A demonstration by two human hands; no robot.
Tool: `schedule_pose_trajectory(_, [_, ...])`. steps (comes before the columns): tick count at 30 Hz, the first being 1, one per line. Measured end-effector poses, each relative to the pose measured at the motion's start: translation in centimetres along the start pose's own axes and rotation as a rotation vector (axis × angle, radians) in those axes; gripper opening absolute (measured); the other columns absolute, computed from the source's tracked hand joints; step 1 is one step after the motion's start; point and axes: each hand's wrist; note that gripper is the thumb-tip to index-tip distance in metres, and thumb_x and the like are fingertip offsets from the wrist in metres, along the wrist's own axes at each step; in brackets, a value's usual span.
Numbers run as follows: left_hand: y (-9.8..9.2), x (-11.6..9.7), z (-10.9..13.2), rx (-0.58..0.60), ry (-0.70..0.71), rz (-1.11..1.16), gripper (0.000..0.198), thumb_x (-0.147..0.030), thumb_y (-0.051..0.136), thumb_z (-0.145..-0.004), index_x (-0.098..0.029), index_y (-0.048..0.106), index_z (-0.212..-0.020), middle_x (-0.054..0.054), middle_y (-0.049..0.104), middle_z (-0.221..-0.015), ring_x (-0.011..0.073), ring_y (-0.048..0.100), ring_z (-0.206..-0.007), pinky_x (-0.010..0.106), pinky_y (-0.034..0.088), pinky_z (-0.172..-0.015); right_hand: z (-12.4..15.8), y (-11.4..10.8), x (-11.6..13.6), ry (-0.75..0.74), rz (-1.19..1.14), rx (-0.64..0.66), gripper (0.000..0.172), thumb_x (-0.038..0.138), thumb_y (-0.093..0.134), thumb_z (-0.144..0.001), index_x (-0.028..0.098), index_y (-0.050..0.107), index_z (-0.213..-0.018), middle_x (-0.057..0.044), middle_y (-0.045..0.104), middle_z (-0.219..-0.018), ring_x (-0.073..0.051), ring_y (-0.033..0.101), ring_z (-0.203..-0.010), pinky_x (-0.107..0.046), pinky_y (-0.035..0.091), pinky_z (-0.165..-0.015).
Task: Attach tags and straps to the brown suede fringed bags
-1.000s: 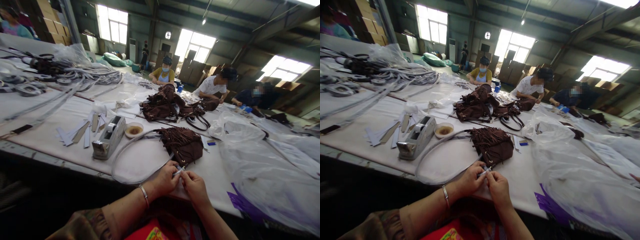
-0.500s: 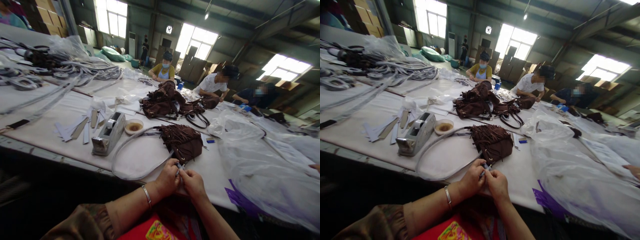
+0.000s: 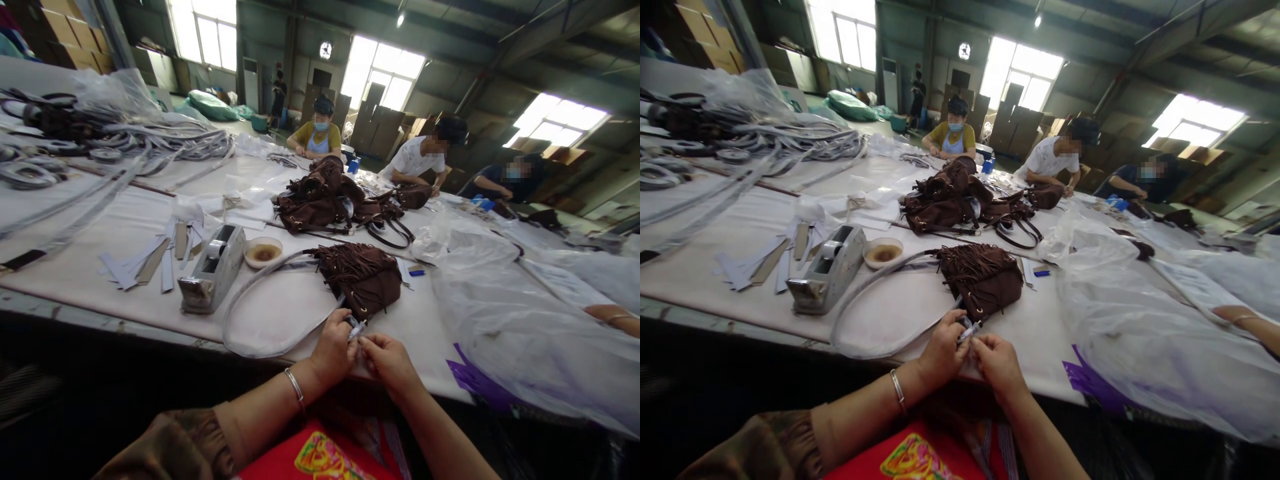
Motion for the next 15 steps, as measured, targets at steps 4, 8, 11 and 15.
schedule_pose_trajectory(4, [-0.6, -0.3, -0.6, 0.032, -0.077, 0.025, 0.008, -0.008, 0.057, -0.078, -0.013, 0.063, -0.080, 0.017, 0.057, -0.118, 0.0262, 0.056, -0.113, 0.042, 0.046, -0.101, 0.2, 0.4, 0.2, 0.056, -0.106, -0.032, 0.039, 0.047, 0.076, -0.060, 0.015, 0.059, -0.074, 0.009, 0.043, -0.045, -0.004, 0.028, -0.036, -0.019, 0.017, -0.036])
schedule_pose_trajectory(8, [-1.1, -0.4, -1.2, 0.099, -0.129, 0.061, 0.010, -0.008, 0.058, -0.077, -0.013, 0.065, -0.075, 0.014, 0.060, -0.114, 0.0234, 0.058, -0.107, 0.038, 0.048, -0.097, 0.0, 0.6, 0.6, 0.151, -0.239, 0.047, 0.035, 0.039, 0.079, -0.058, 0.016, 0.055, -0.069, 0.010, 0.040, -0.045, -0.002, 0.026, -0.036, -0.017, 0.018, -0.035])
schedule_pose_trajectory(11, [-1.3, -0.5, -1.6, 0.125, -0.189, 0.088, 0.011, -0.010, 0.058, -0.078, -0.013, 0.068, -0.074, 0.013, 0.061, -0.113, 0.0226, 0.058, -0.106, 0.037, 0.047, -0.096, -0.1, 0.7, 0.6, 0.218, -0.336, 0.084, 0.033, 0.032, 0.080, -0.057, 0.016, 0.053, -0.066, 0.009, 0.044, -0.048, -0.002, 0.030, -0.037, -0.016, 0.022, -0.036])
schedule_pose_trajectory(15, [-1.8, -0.8, -1.9, 0.143, -0.272, 0.125, 0.013, -0.014, 0.058, -0.077, -0.015, 0.071, -0.073, 0.011, 0.064, -0.113, 0.0221, 0.058, -0.106, 0.035, 0.044, -0.097, -0.2, 1.0, 0.3, 0.237, -0.442, 0.094, 0.035, 0.031, 0.083, -0.055, 0.015, 0.053, -0.064, 0.006, 0.049, -0.053, -0.002, 0.034, -0.039, -0.016, 0.026, -0.036])
Point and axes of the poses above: each hand's wrist, its own z-axis away from the middle knuckle, its own y-axis out of the palm, x = y × z
